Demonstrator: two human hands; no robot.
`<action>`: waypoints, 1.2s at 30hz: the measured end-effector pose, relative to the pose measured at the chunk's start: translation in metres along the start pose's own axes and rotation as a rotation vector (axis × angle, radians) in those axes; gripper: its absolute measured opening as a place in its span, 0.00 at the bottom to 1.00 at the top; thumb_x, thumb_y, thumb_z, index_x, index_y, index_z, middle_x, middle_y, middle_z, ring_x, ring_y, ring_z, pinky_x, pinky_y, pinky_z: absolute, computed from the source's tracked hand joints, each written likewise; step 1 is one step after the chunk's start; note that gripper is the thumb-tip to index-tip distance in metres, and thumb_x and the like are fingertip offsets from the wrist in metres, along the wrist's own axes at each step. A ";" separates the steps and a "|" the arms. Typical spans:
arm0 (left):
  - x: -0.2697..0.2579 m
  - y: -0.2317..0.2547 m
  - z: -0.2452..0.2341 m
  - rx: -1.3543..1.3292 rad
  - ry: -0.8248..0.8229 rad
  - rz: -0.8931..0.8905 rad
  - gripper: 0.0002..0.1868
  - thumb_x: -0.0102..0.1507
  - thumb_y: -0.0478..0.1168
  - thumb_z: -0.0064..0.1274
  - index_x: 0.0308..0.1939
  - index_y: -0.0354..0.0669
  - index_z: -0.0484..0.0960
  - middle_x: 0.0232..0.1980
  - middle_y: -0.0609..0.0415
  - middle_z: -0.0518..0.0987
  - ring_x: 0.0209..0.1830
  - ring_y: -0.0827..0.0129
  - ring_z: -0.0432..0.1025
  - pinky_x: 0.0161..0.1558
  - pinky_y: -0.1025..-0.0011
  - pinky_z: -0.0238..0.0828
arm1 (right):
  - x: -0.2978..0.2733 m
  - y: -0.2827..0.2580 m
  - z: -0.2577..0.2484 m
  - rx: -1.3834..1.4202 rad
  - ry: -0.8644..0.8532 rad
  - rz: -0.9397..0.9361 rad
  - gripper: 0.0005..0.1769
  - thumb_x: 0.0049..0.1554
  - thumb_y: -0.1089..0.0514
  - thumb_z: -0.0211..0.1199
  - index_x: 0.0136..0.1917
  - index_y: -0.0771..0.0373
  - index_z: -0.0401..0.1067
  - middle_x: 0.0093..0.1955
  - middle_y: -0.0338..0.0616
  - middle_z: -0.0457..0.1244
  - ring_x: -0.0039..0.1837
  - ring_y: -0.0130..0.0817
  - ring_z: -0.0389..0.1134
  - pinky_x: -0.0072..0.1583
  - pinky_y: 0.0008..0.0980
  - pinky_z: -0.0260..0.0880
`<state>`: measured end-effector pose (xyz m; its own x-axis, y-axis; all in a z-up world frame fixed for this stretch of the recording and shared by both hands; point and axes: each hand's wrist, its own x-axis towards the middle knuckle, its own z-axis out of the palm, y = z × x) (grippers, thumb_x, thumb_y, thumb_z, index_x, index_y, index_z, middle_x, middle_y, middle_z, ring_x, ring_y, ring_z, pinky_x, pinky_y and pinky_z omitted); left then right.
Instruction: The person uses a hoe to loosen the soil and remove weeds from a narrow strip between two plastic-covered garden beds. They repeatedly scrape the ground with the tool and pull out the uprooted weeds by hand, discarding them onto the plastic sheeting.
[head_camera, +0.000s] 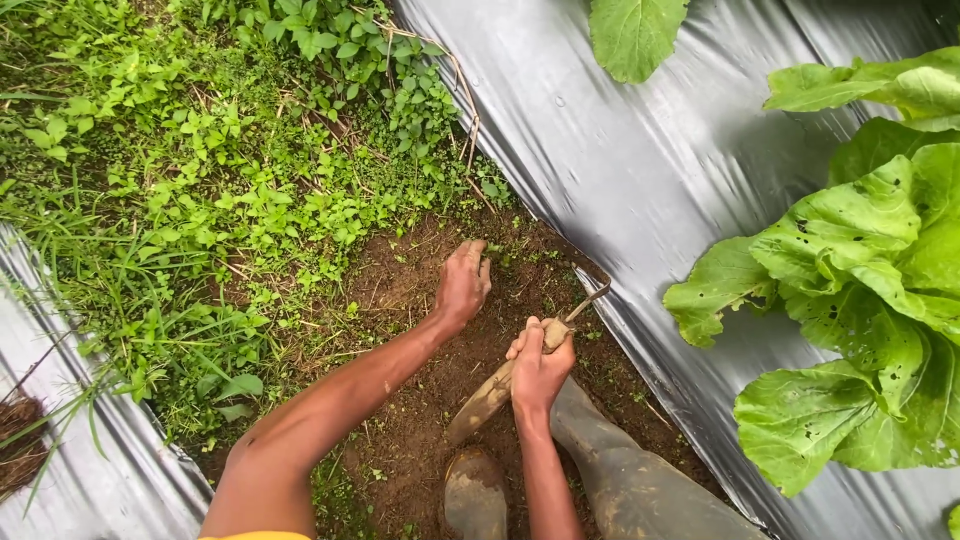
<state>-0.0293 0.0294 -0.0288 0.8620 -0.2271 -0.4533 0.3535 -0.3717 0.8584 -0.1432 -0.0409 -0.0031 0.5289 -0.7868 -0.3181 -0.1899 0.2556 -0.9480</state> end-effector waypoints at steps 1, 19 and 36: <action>0.001 0.008 -0.006 -0.001 0.004 0.000 0.18 0.74 0.37 0.34 0.63 0.29 0.72 0.53 0.29 0.77 0.33 0.64 0.77 0.33 0.72 0.79 | -0.001 -0.001 0.001 0.000 -0.004 -0.001 0.06 0.59 0.68 0.54 0.41 0.62 0.63 0.22 0.39 0.56 0.24 0.26 0.58 0.30 0.27 0.64; -0.005 0.010 0.020 0.352 0.110 0.379 0.17 0.65 0.28 0.54 0.58 0.28 0.78 0.54 0.36 0.77 0.52 0.47 0.78 0.44 0.60 0.85 | 0.002 -0.004 0.004 0.007 0.009 0.014 0.07 0.59 0.69 0.53 0.40 0.61 0.62 0.22 0.40 0.55 0.23 0.27 0.58 0.29 0.27 0.63; 0.047 -0.040 0.012 0.466 0.118 0.577 0.12 0.66 0.29 0.50 0.54 0.34 0.80 0.50 0.45 0.80 0.42 0.61 0.79 0.42 0.68 0.82 | -0.005 -0.008 0.015 0.139 0.035 0.039 0.06 0.60 0.67 0.53 0.43 0.59 0.60 0.22 0.40 0.54 0.23 0.29 0.57 0.29 0.30 0.63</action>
<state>-0.0073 0.0225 -0.0871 0.9063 -0.4130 0.0897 -0.3344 -0.5710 0.7497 -0.1320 -0.0306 0.0058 0.4939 -0.7932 -0.3562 -0.0921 0.3596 -0.9285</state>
